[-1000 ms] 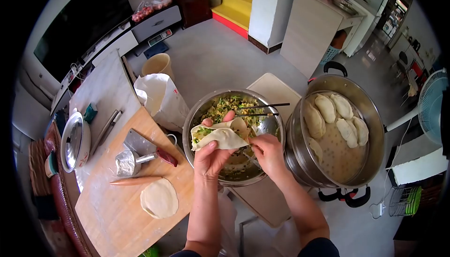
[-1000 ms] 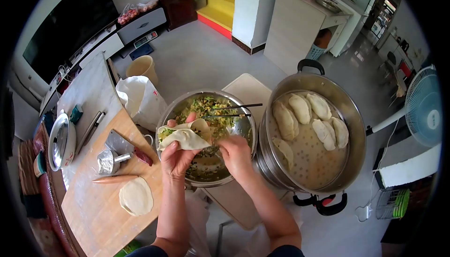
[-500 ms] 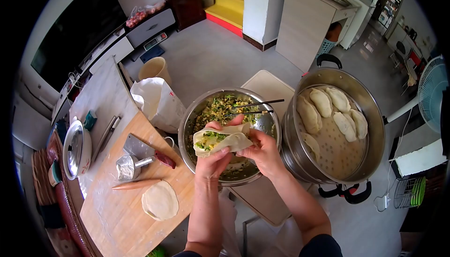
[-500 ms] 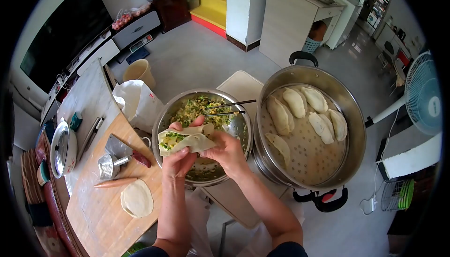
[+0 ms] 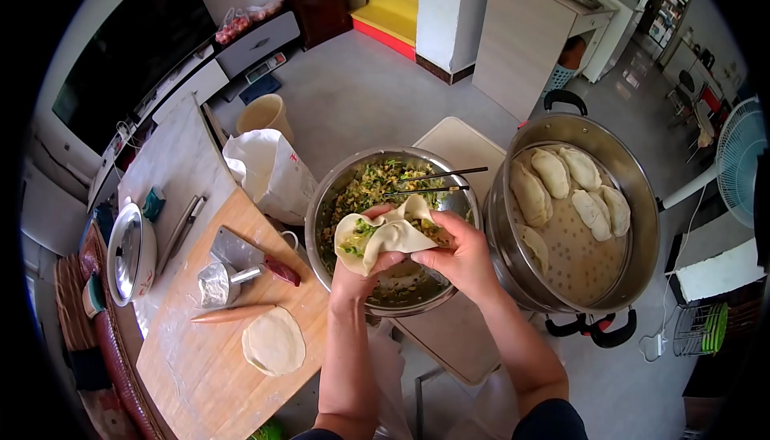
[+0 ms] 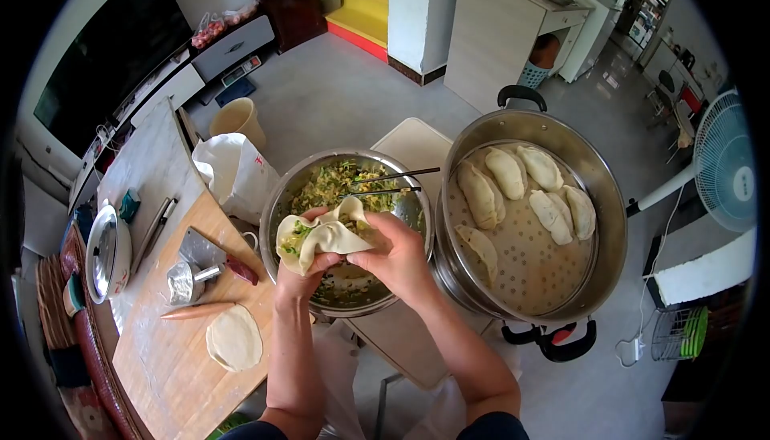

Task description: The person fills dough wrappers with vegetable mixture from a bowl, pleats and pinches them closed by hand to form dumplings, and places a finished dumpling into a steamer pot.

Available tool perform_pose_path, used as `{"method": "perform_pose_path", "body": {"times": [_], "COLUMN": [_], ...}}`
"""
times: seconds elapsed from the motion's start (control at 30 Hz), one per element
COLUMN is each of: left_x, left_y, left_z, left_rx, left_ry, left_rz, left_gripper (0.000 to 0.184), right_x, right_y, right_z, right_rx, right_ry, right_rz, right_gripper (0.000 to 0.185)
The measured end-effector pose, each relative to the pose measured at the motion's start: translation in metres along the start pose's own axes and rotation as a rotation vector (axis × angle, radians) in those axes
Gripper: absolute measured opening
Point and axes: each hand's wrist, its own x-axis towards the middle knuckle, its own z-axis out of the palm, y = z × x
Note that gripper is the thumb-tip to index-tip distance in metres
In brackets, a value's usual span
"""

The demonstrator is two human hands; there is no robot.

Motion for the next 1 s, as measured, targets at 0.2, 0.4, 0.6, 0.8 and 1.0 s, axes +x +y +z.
{"method": "perform_pose_path", "body": {"times": [0.2, 0.4, 0.6, 0.8, 1.0], "left_x": [-0.005, -0.008, -0.007, -0.005, -0.006], "left_y": [0.005, 0.010, 0.016, 0.011, 0.009], "left_z": [-0.012, -0.011, -0.003, 0.020, 0.024], "left_rx": [-0.186, -0.267, -0.333, -0.310, 0.001], "left_ry": [0.039, 0.054, 0.057, -0.054, -0.166], "left_rz": [0.003, 0.009, 0.023, -0.066, -0.044], "left_gripper": [0.077, 0.079, 0.080, 0.069, 0.064], "right_x": [0.003, 0.000, -0.009, 0.006, 0.010], "right_y": [-0.008, -0.001, 0.018, 0.030, 0.009], "right_z": [-0.009, -0.012, -0.009, 0.010, 0.003], "right_rx": [0.604, 0.695, -0.908, 0.296, 0.659], "right_ry": [-0.013, 0.006, -0.236, -0.391, -0.361], "right_rz": [0.310, 0.307, -0.010, 0.096, 0.199], "right_gripper": [0.054, 0.046, 0.068, 0.104, 0.116]}}
